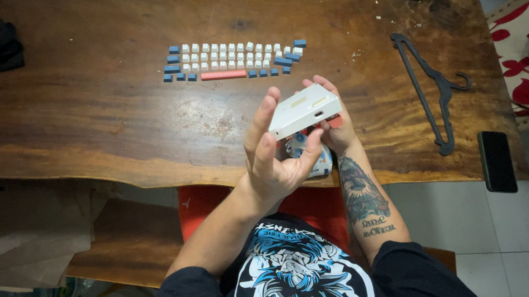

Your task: The person places individual keycaps onto a mechanical keyboard base, one at a time, using both hands. They handle white, blue, and red keycaps and press each into place on the keyboard.

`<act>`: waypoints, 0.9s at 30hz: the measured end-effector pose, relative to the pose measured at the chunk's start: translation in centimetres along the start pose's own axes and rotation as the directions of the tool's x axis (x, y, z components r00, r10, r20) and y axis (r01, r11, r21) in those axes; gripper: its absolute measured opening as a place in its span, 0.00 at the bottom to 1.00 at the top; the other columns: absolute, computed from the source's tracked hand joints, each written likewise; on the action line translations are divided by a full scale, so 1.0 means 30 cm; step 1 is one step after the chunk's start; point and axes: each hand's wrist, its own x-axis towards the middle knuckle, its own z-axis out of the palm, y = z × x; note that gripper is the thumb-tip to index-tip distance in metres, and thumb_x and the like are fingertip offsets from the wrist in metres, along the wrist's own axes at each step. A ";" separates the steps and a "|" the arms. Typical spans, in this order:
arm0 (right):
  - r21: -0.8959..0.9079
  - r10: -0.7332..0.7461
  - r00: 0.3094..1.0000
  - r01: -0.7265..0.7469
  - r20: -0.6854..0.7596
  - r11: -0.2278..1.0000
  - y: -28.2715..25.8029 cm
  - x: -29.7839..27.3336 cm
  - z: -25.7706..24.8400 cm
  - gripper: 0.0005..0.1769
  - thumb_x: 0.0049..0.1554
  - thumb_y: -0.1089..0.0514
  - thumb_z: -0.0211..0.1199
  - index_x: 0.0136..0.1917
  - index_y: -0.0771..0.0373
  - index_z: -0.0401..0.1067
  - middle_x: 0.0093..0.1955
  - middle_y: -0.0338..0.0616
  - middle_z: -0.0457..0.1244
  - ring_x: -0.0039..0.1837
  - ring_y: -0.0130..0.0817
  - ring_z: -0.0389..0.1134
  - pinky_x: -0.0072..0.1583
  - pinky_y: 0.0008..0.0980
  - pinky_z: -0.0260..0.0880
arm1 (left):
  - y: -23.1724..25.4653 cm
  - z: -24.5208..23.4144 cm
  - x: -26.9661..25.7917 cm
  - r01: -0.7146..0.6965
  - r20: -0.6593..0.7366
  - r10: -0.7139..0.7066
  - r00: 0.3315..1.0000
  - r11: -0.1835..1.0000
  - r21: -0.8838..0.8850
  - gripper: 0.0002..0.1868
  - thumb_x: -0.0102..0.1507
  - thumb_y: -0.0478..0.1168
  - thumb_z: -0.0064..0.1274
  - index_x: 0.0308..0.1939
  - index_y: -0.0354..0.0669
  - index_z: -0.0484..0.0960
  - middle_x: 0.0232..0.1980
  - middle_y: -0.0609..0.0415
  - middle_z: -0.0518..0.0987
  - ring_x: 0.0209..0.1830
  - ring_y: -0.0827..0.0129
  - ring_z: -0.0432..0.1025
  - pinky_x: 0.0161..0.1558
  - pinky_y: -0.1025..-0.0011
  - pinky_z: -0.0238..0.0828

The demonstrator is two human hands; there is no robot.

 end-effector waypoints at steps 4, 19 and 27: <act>-0.009 -0.004 1.000 0.004 0.009 1.000 0.015 0.006 -0.024 0.55 0.54 0.47 0.76 0.82 0.60 0.47 0.83 0.50 0.50 0.79 0.45 0.59 0.75 0.46 0.67 | -0.011 -0.001 0.005 0.039 -0.008 -0.039 0.999 0.999 -0.037 0.53 0.64 0.27 0.65 0.81 0.54 0.43 0.78 0.39 0.54 0.78 0.43 0.60 0.63 0.56 0.77; -0.301 0.047 0.954 -0.141 -0.297 0.943 0.005 0.043 -0.027 0.22 0.66 0.65 0.58 0.73 0.71 0.68 0.60 0.43 0.70 0.55 0.26 0.69 0.55 0.27 0.70 | -0.529 -0.380 -0.135 0.670 -0.080 -0.724 0.686 0.584 0.459 0.30 0.62 0.48 0.66 0.61 0.32 0.79 0.58 0.37 0.82 0.57 0.54 0.78 0.58 0.62 0.72; -0.054 0.155 0.982 -0.162 -0.110 0.985 -0.038 0.128 0.092 0.25 0.66 0.63 0.56 0.75 0.69 0.63 0.67 0.49 0.67 0.62 0.33 0.71 0.60 0.34 0.75 | -0.622 -0.492 -0.235 0.773 -0.035 -0.918 0.395 0.312 0.553 0.25 0.63 0.55 0.58 0.50 0.36 0.86 0.44 0.41 0.85 0.47 0.60 0.81 0.51 0.66 0.73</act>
